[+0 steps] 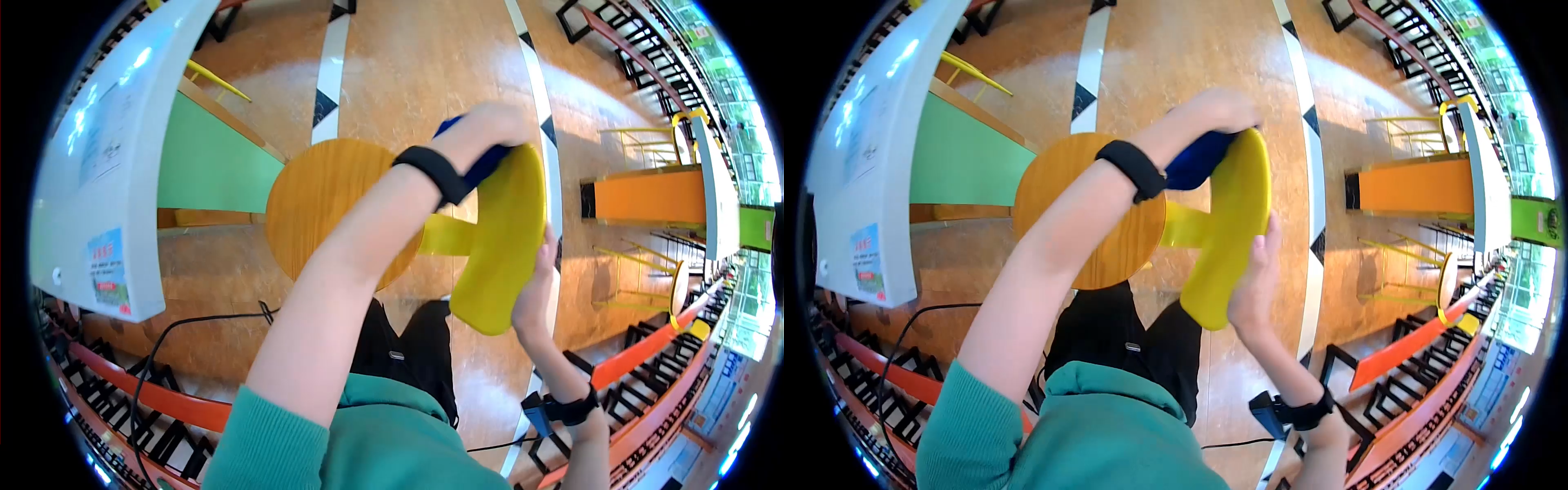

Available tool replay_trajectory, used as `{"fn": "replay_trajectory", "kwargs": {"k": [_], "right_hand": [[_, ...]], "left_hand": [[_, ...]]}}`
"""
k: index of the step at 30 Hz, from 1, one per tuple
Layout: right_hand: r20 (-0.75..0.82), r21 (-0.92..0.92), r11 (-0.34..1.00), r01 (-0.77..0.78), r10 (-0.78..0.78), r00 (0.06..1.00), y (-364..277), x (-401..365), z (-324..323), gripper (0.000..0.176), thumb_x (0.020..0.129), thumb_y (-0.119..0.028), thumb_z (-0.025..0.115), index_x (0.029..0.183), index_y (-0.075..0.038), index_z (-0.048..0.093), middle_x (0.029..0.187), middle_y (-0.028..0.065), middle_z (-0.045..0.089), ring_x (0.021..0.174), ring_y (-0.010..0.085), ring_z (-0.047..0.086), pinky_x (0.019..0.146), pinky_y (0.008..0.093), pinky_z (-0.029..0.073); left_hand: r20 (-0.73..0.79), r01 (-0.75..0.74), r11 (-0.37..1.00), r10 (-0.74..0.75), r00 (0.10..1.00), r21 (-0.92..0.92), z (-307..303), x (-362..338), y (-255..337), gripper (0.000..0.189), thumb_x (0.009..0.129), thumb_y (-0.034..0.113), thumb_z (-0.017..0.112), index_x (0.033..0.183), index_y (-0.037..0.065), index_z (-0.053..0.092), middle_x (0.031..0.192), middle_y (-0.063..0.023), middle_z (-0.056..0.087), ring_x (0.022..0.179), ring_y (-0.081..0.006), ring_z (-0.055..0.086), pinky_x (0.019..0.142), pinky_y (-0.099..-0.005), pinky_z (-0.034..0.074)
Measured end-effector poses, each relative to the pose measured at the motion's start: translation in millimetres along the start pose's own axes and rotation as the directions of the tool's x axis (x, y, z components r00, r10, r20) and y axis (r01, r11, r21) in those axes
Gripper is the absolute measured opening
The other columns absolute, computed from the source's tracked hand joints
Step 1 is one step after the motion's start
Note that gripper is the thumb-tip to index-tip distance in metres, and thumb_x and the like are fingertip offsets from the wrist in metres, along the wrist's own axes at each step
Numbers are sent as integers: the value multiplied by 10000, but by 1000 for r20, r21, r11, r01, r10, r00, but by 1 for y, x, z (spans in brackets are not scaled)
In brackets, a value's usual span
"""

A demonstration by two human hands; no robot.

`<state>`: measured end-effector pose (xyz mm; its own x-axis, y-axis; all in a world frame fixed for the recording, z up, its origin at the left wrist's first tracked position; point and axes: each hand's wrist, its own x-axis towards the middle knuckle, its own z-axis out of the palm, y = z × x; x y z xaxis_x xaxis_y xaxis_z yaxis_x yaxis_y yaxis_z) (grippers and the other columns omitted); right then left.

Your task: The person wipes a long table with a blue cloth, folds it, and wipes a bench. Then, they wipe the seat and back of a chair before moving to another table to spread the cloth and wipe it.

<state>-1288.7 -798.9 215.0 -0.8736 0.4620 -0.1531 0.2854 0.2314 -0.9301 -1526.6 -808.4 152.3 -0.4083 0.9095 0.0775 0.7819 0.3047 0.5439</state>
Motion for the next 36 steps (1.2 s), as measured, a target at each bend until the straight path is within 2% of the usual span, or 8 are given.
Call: {"fn": "replay_trajectory", "kwargs": {"k": [5,12,17,23,25,29,32,36], "right_hand": [[177,200,975,-98,63,982,-2,-3,-15,527,950,-335,301,1344,16,288,1207,203,465,1153,292,440,970,346,328],[618,-141,988,55,45,785,109,-18,-159,424,944,-294,386,1227,13,462,1098,186,565,937,274,589,829,339,441],[669,-628,776,61,498,552,189,-8,-275,468,883,-336,504,1224,-17,486,1093,213,586,1054,353,539,887,373,429],[830,-508,710,488,254,496,169,91,-280,482,879,-379,488,1203,-22,491,1045,194,611,1006,338,572,855,387,451],[778,-399,752,524,-24,628,166,120,-237,450,871,-355,496,1192,-40,501,1047,197,605,1003,351,564,857,401,451],[962,-250,566,785,54,267,129,167,-164,387,876,-295,454,1182,-63,497,1091,207,580,973,389,563,836,440,461],[995,-10,520,854,89,-43,107,214,-148,376,882,-322,449,1179,-94,490,1040,213,583,937,392,572,801,455,469],[975,-144,451,881,217,48,108,303,-159,382,874,-324,470,1180,-95,488,1084,201,576,989,374,560,822,443,465]], "left_hand": [[561,741,252,-515,648,-623,77,-95,-34,281,825,186,460,998,59,641,909,-69,648,781,-175,614,699,-318,484],[312,360,-150,-836,451,-921,127,-233,52,315,892,199,492,1114,-13,565,966,-90,629,828,-170,605,730,-299,488],[-388,364,385,-919,67,-848,54,-242,120,272,889,190,520,1045,-21,591,954,-83,627,867,-168,596,792,-293,465],[-754,279,710,-650,-96,-647,-62,-192,236,232,905,170,498,1002,-30,564,870,-68,606,777,-149,552,730,-269,444],[-808,560,648,-586,-65,-516,-62,-173,252,229,899,165,506,1008,-30,556,870,-65,602,768,-143,538,727,-269,437],[-501,408,378,-827,-255,-831,-36,-112,281,490,842,177,620,1223,-76,445,1220,-146,481,1104,-191,478,937,-280,385],[-524,345,480,-851,-40,-806,-48,-38,293,277,838,118,579,1055,-51,547,913,-65,608,858,-116,550,761,-255,439],[-458,251,437,-889,-26,-863,-33,44,239,167,822,111,583,907,-28,546,753,-50,571,714,-102,514,645,-262,425]]}}
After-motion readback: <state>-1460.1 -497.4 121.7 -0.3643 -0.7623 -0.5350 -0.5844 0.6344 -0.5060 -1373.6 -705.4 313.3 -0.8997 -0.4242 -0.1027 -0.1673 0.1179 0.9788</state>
